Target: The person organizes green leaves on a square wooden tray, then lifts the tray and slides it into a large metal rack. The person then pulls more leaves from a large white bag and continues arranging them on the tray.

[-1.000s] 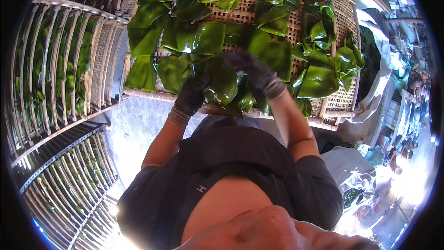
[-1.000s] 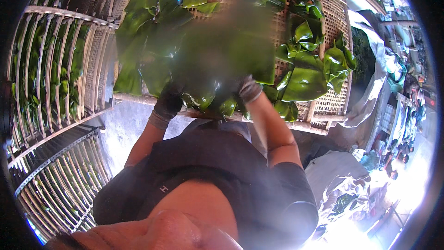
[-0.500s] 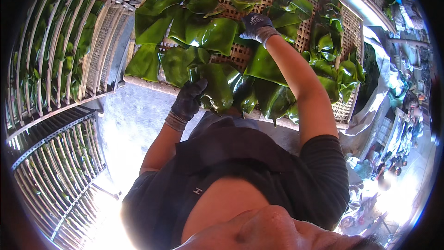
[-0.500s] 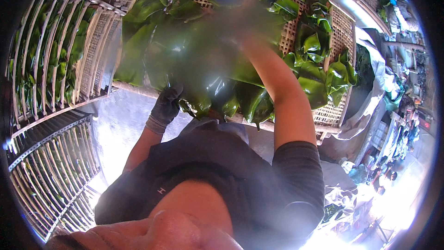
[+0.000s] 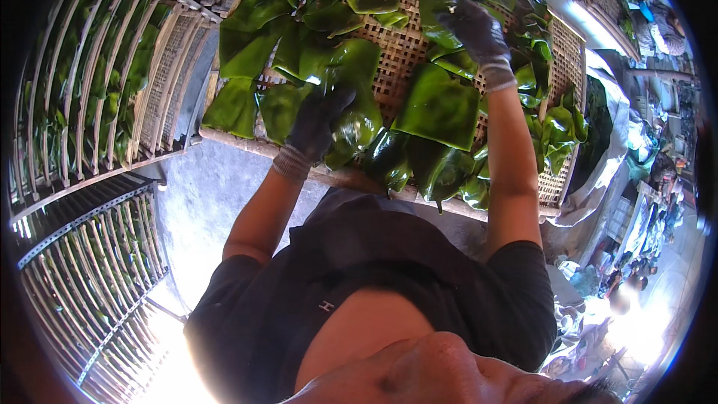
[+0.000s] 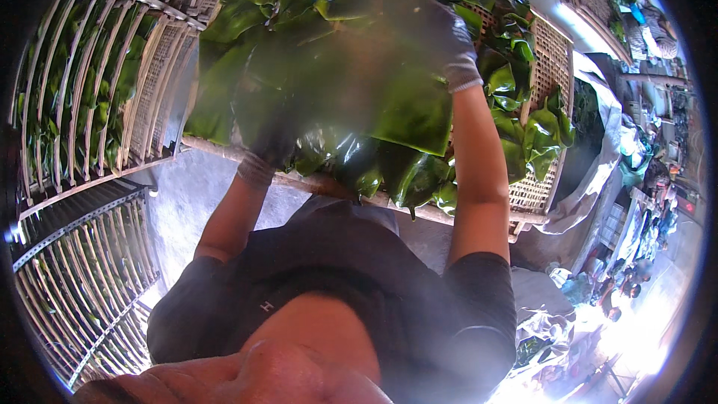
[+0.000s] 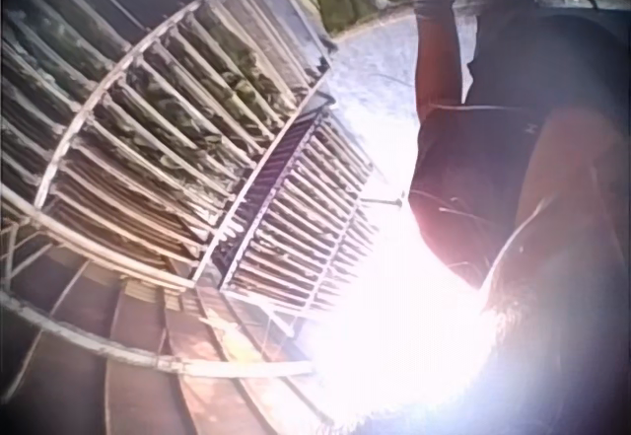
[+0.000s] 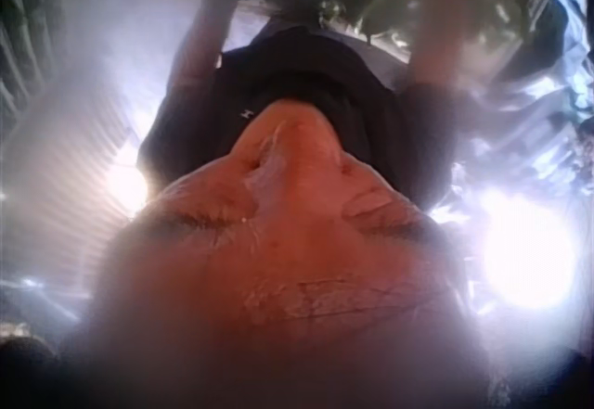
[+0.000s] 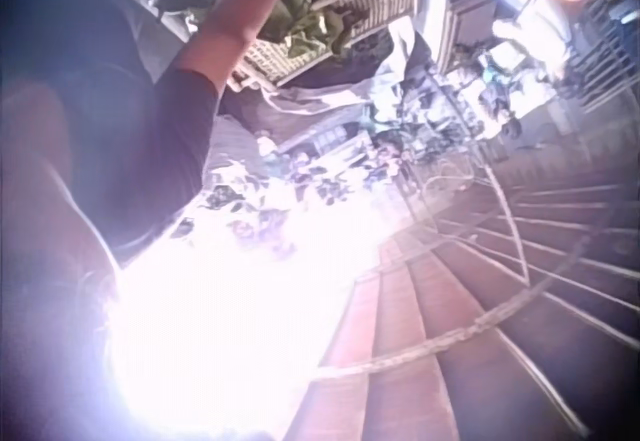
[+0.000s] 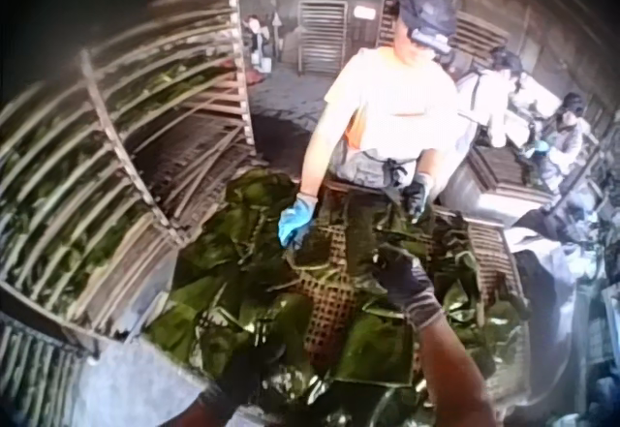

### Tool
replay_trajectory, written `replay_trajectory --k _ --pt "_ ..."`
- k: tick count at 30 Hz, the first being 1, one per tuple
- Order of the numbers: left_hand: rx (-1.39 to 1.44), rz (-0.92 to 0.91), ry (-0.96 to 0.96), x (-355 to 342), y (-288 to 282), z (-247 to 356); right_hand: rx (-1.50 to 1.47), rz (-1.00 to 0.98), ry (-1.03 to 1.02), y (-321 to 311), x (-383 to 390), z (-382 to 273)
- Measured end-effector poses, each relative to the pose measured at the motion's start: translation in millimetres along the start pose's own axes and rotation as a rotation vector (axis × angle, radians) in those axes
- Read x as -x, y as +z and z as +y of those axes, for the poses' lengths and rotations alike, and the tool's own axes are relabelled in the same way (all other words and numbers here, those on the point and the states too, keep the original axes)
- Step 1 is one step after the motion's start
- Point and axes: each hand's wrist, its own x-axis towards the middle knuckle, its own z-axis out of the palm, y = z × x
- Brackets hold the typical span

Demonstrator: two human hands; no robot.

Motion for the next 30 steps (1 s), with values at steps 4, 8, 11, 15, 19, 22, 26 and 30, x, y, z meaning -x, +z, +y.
replay_trajectory --k 4,8,11,15,19,22,26,30 --pt "0.581 0.102 -0.380 -62.5 33.9 2.3 -0.364 0.131 0.161 -40.4 46.7 -4.7" --pt "0.815 0.017 -0.512 -121.2 101.5 -51.8 -0.555 0.176 0.193 -65.8 88.2 -25.0" --pt "0.949 -0.158 -0.731 -151.6 134.9 -102.3 -0.792 0.223 0.253 -65.3 114.3 -26.9" --pt "0.468 -0.280 -0.869 -168.2 138.0 -120.8 -0.830 0.199 0.254 -77.7 140.2 -22.9" --pt "-0.251 0.129 -0.225 -131.7 124.4 -59.4 -0.959 0.161 0.306 -84.4 155.2 -25.5" --pt "-0.577 0.024 -0.156 -125.3 120.8 -63.8 -0.974 0.073 0.395 -75.4 157.7 -24.0" --pt "-0.844 -0.338 -0.192 -112.0 116.3 -91.3 -0.811 -0.016 0.229 -42.7 162.8 -7.0" --pt "-0.548 -0.126 -0.067 -102.7 91.9 -46.8 -1.061 -0.102 0.210 -35.2 149.9 -20.7"
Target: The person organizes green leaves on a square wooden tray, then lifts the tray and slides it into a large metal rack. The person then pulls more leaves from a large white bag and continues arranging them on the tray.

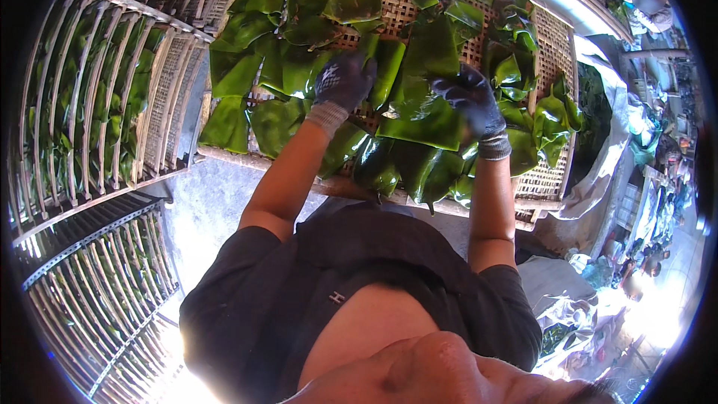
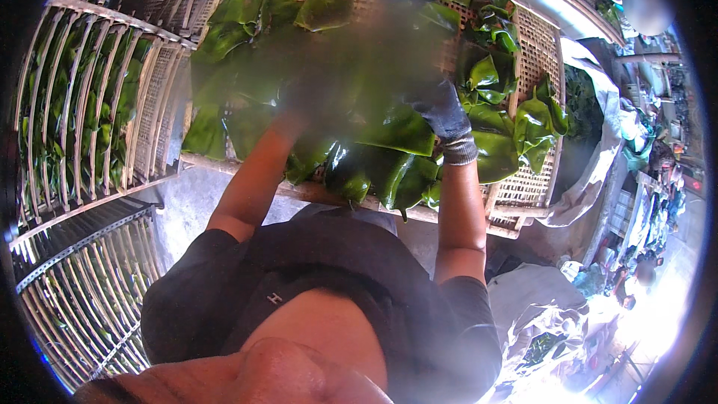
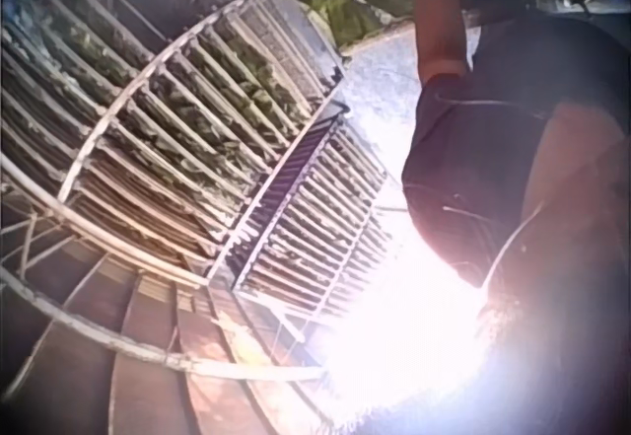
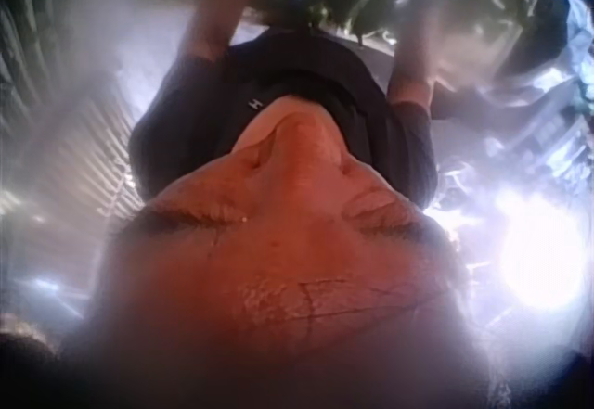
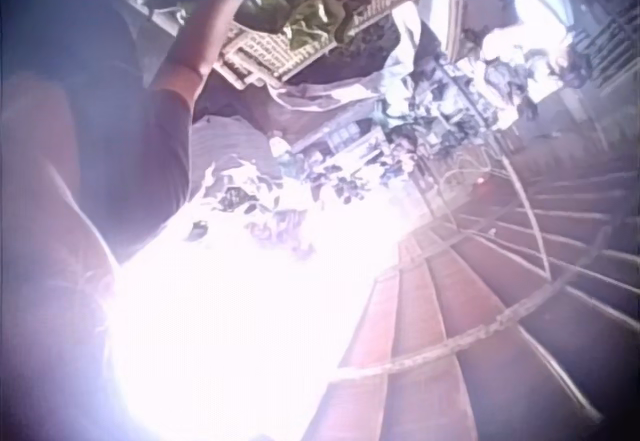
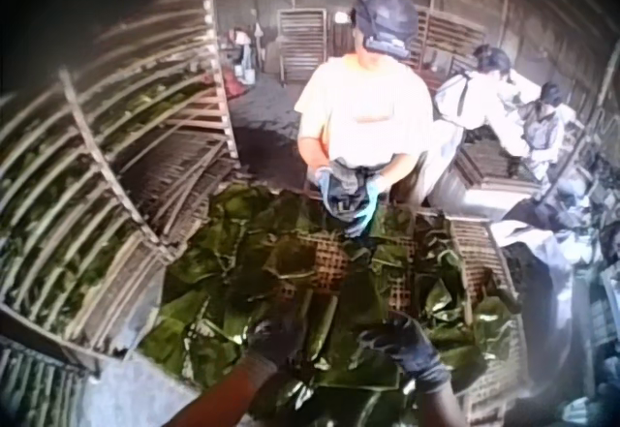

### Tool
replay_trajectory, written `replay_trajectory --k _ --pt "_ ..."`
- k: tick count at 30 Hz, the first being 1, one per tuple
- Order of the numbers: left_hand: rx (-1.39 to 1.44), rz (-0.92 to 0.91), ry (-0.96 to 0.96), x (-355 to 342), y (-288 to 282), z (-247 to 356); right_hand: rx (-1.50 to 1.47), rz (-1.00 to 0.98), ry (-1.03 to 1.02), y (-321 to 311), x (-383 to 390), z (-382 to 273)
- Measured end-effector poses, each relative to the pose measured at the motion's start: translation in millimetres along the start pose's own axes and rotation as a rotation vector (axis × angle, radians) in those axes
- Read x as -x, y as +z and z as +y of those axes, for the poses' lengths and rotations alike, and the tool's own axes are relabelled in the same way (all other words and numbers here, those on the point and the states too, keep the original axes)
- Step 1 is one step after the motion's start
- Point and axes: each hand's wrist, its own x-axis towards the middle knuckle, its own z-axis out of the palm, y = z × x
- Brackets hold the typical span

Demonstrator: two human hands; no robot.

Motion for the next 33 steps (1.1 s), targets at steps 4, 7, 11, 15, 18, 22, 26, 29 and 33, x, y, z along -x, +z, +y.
replay_trajectory --k 4,7,11,15,18,22,26,29,33 --pt "1.356 -0.103 -0.466 12.9 -68.8 59.1 0.041 -0.186 0.031 -0.3 -12.9 10.0" --pt "1.665 -0.276 -0.675 18.8 -104.1 82.4 -0.122 -0.181 0.013 3.0 -8.5 58.1" --pt "1.413 -0.192 -0.241 31.2 -59.3 58.4 -0.049 -0.072 0.075 52.1 -2.0 77.4" --pt "0.949 -0.109 0.087 51.9 -70.2 52.5 0.039 0.030 0.002 136.2 16.8 -24.6" --pt "0.528 0.017 0.458 56.4 -74.2 37.6 0.556 -0.036 -0.087 97.4 35.9 71.6" --pt "1.015 -0.085 0.072 69.2 -71.9 20.5 0.931 0.036 -0.369 86.0 37.2 35.1" --pt "1.251 -0.337 -0.297 82.4 -63.6 3.4 0.862 0.005 -0.400 72.3 46.7 9.2" --pt "0.648 -0.130 0.020 82.3 -69.0 -0.3 0.275 0.069 -0.076 72.2 46.3 21.3" --pt "0.654 -0.224 0.216 72.8 -95.8 26.6 0.444 -0.086 -0.142 67.7 42.3 31.5"
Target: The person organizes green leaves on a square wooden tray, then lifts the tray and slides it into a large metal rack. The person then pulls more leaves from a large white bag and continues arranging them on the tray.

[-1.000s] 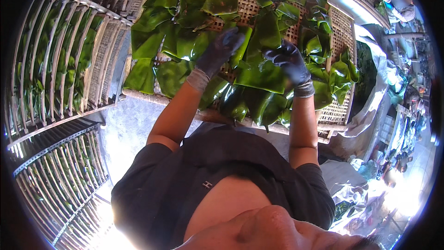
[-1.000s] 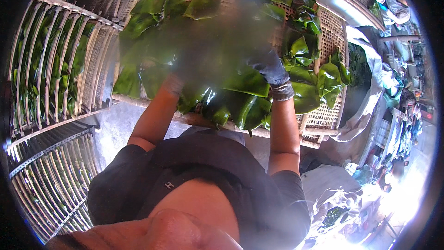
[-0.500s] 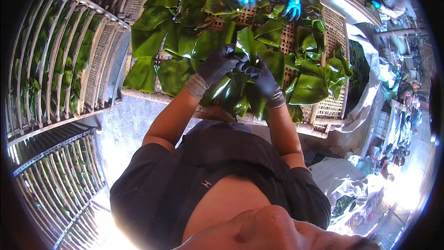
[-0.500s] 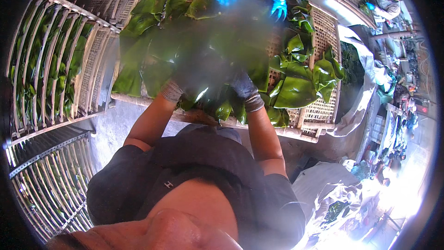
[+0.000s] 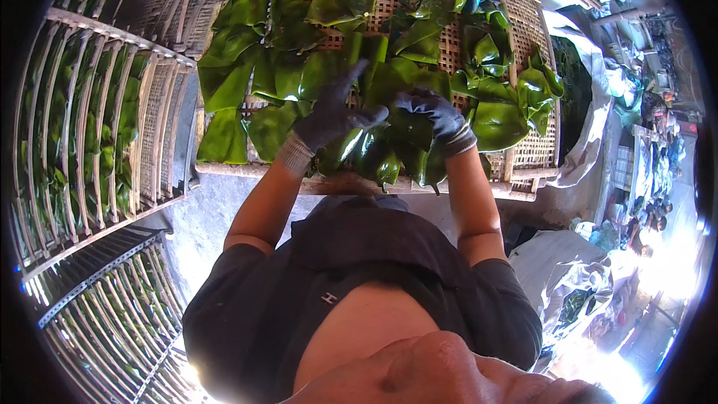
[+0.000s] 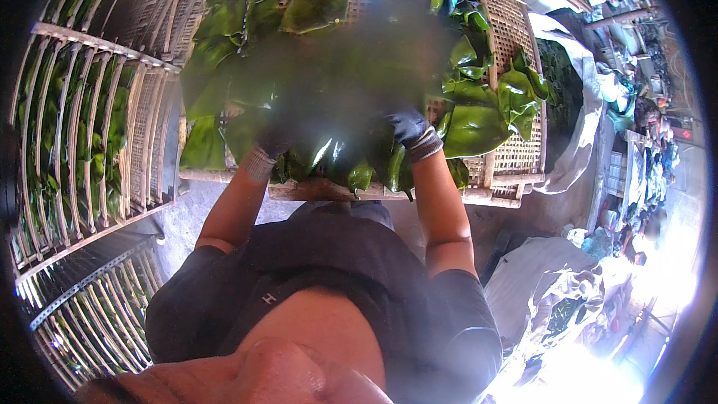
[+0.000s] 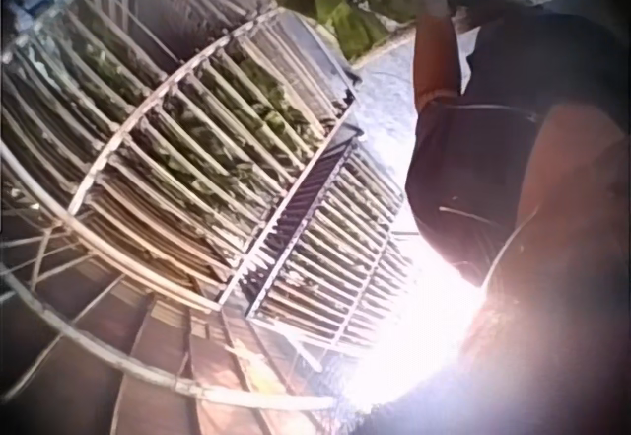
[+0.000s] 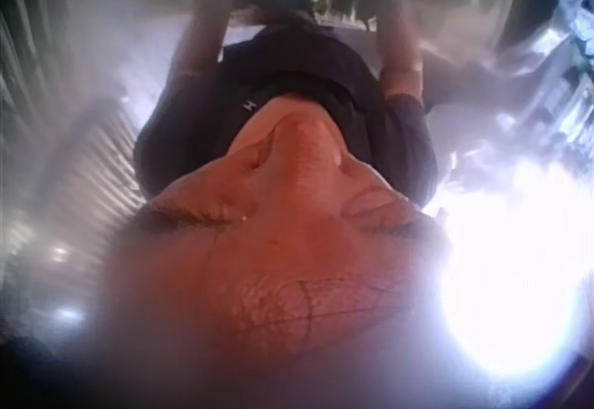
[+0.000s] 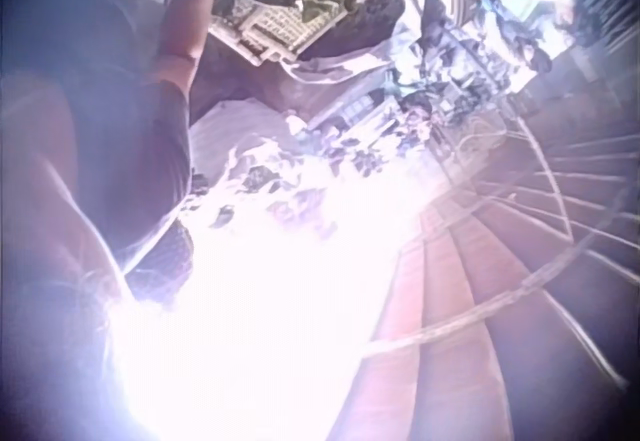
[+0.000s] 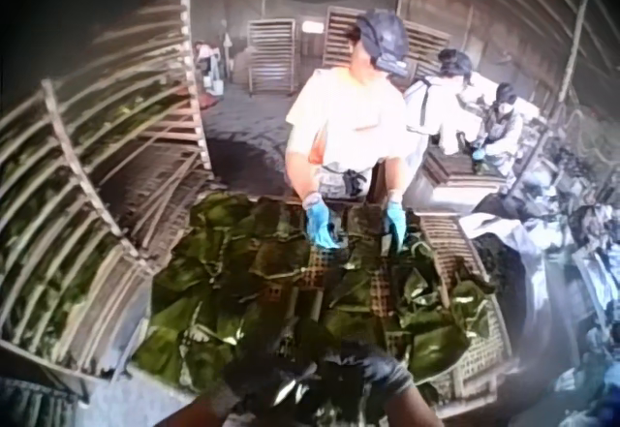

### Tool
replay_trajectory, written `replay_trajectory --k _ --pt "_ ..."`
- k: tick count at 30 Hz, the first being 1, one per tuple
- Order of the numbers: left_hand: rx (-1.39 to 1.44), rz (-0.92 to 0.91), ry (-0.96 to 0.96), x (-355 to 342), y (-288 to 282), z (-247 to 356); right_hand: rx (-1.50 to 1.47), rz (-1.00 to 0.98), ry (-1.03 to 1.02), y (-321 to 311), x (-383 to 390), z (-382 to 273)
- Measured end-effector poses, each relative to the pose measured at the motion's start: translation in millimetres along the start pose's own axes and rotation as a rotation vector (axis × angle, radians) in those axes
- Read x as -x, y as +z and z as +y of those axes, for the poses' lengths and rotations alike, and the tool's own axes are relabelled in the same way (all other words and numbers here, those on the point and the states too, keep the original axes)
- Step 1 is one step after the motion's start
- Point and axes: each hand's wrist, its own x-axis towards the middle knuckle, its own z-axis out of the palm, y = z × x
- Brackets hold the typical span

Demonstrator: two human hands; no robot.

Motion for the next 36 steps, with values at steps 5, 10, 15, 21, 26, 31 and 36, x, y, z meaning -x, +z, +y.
replay_trajectory --k 5,10,15,21,26,31,36 --pt "0.700 -0.184 -0.280 -2.6 16.5 -14.3 0.145 -0.089 -0.200 -4.3 -20.9 13.5" --pt "0.322 0.149 -0.312 7.8 19.8 -30.5 0.401 0.211 0.002 -19.9 -15.9 -40.4" --pt "0.843 0.279 -0.339 -1.8 26.7 -23.5 -0.376 0.184 -0.003 43.3 32.3 23.6" --pt "0.494 0.255 -0.238 -10.2 44.9 -3.7 -0.799 0.313 0.305 71.8 -3.6 -56.9" --pt "0.741 0.227 -0.534 -19.1 61.7 11.8 -0.727 0.354 0.313 79.1 8.6 -51.0" --pt "1.198 0.011 -0.530 -49.5 86.7 30.5 -0.567 0.196 0.402 4.5 24.1 -60.3" --pt "1.162 0.029 -0.612 -90.6 147.2 -6.7 0.436 0.319 -0.202 -20.2 60.9 25.7"
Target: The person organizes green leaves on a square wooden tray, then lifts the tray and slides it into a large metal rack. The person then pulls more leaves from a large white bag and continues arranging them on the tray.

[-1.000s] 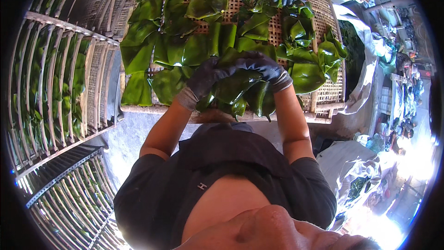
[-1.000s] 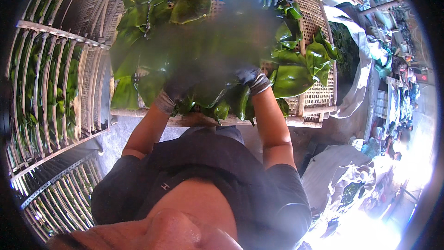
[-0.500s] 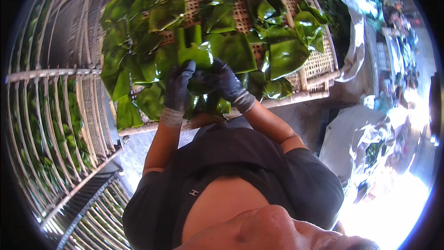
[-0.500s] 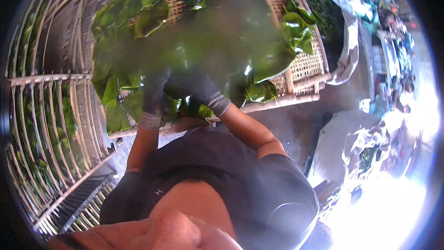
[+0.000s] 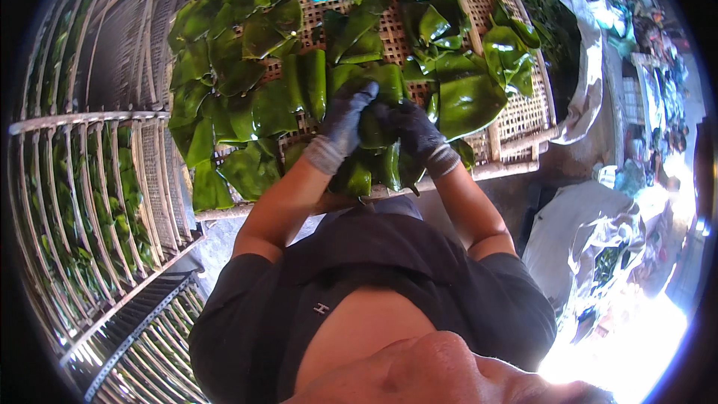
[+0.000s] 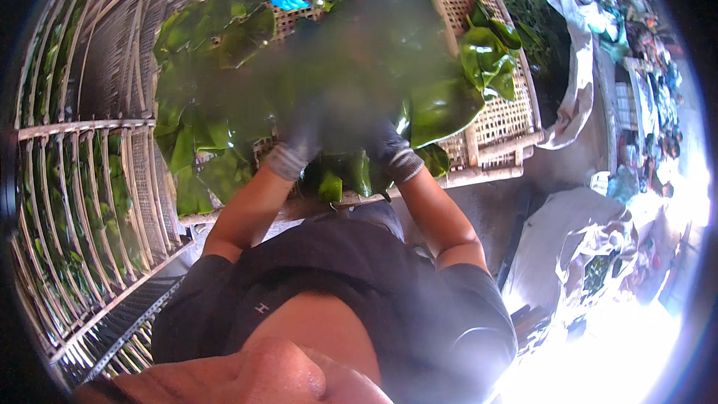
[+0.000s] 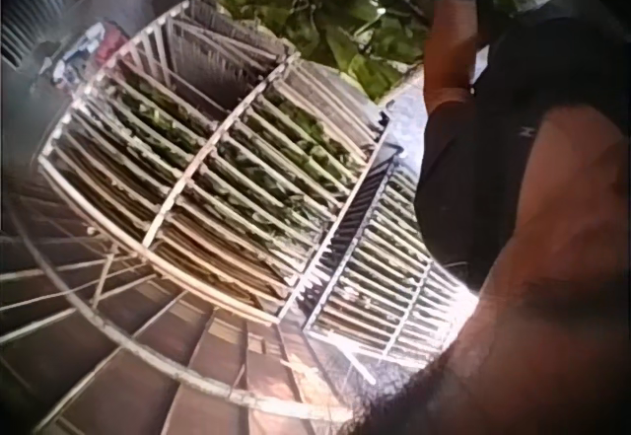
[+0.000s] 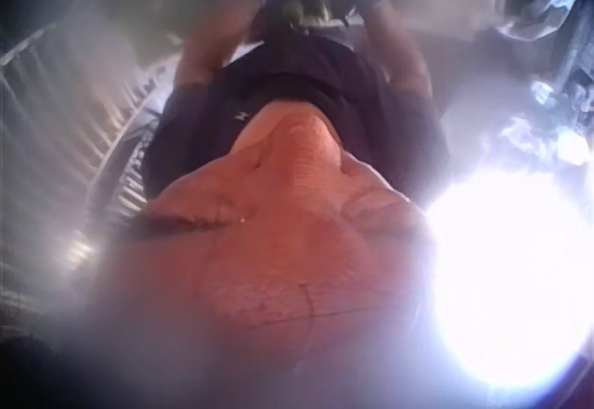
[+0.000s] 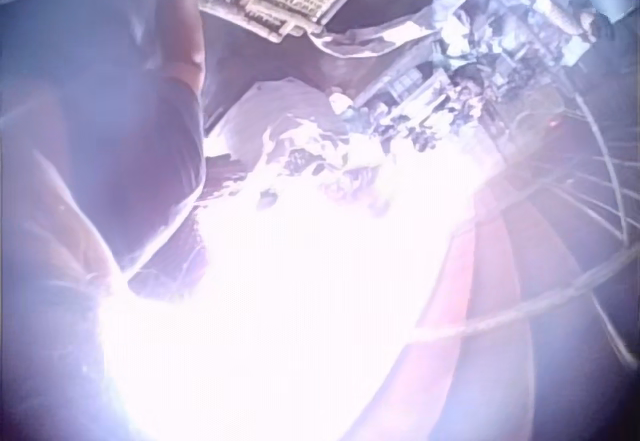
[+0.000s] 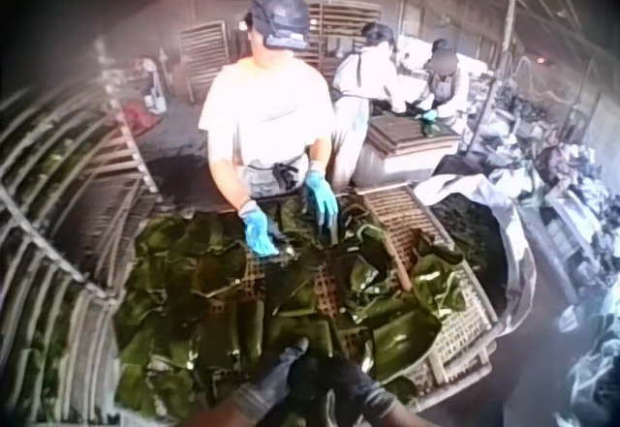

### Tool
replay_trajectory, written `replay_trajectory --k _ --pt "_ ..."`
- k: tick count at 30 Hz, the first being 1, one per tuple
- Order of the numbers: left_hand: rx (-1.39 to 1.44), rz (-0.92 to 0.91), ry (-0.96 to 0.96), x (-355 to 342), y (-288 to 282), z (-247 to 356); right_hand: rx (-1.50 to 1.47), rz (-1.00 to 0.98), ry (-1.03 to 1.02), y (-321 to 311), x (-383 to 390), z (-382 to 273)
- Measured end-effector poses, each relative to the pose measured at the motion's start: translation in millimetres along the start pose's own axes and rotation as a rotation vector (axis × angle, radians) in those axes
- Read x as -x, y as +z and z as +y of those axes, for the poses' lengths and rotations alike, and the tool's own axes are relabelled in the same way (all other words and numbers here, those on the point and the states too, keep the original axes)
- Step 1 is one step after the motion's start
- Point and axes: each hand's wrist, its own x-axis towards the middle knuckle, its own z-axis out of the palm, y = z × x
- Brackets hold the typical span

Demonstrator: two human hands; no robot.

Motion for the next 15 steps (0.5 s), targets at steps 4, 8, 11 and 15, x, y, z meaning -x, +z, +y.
replay_trajectory --k 4,8,11,15 --pt "-0.331 -0.042 0.248 -48.4 9.5 -9.4 0.116 -0.100 0.128 -46.7 -7.1 4.1" --pt "-1.510 0.284 0.711 -129.2 -38.6 2.5 0.276 0.008 0.344 -81.5 -11.8 25.3" --pt "-1.815 0.570 0.818 -128.4 -9.4 43.5 0.307 0.036 0.299 -99.2 -17.6 31.9" --pt "-1.874 0.561 0.630 -191.5 -33.3 50.3 -0.059 0.174 0.593 -95.6 -30.9 32.2"
